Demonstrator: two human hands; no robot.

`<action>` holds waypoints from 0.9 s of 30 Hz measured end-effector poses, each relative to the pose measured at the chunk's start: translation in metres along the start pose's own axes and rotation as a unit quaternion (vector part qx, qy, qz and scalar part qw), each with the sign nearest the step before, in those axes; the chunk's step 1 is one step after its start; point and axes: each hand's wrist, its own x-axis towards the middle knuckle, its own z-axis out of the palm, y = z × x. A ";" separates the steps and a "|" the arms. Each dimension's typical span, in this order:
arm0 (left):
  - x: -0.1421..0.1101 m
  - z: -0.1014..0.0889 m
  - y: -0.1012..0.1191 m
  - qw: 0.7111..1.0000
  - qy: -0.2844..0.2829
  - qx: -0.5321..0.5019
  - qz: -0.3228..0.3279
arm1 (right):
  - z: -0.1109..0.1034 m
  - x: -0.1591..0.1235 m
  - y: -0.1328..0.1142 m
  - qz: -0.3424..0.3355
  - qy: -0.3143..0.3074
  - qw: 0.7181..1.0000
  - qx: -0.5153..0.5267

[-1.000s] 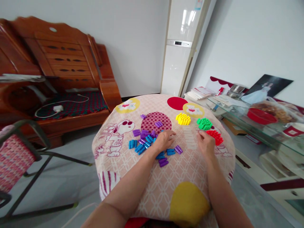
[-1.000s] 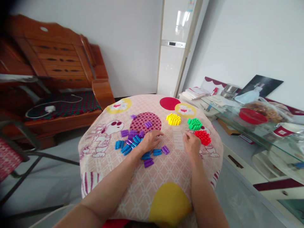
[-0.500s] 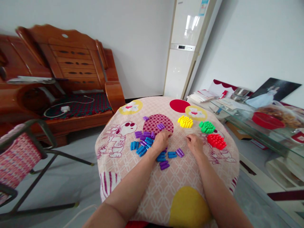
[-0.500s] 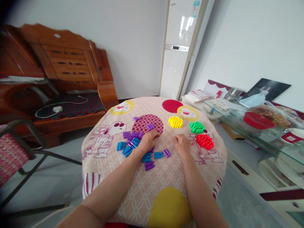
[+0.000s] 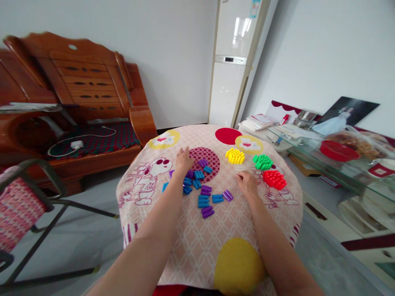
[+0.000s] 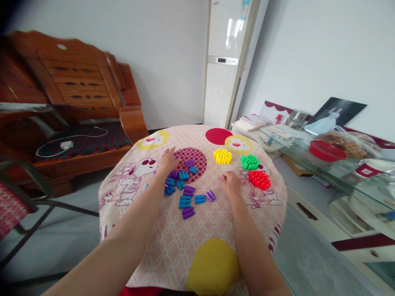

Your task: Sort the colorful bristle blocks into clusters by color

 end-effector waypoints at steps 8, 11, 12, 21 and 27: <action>0.017 -0.008 -0.002 0.988 -0.115 0.097 0.037 | 0.000 0.000 -0.001 0.000 -0.008 1.000 -0.004; 0.004 -0.008 0.010 0.983 -0.133 0.102 0.073 | 0.001 0.001 -0.001 0.000 -0.009 1.000 -0.003; -0.001 -0.006 0.015 0.982 -0.131 0.101 0.088 | 0.001 0.001 -0.001 -0.001 -0.009 1.000 -0.002; -0.017 0.011 0.053 0.981 -0.096 0.087 0.143 | 0.002 0.000 -0.001 -0.011 0.014 0.999 0.032; -0.041 0.005 0.065 0.979 -0.063 -0.075 0.179 | -0.002 0.000 -0.010 -0.002 0.033 0.983 0.183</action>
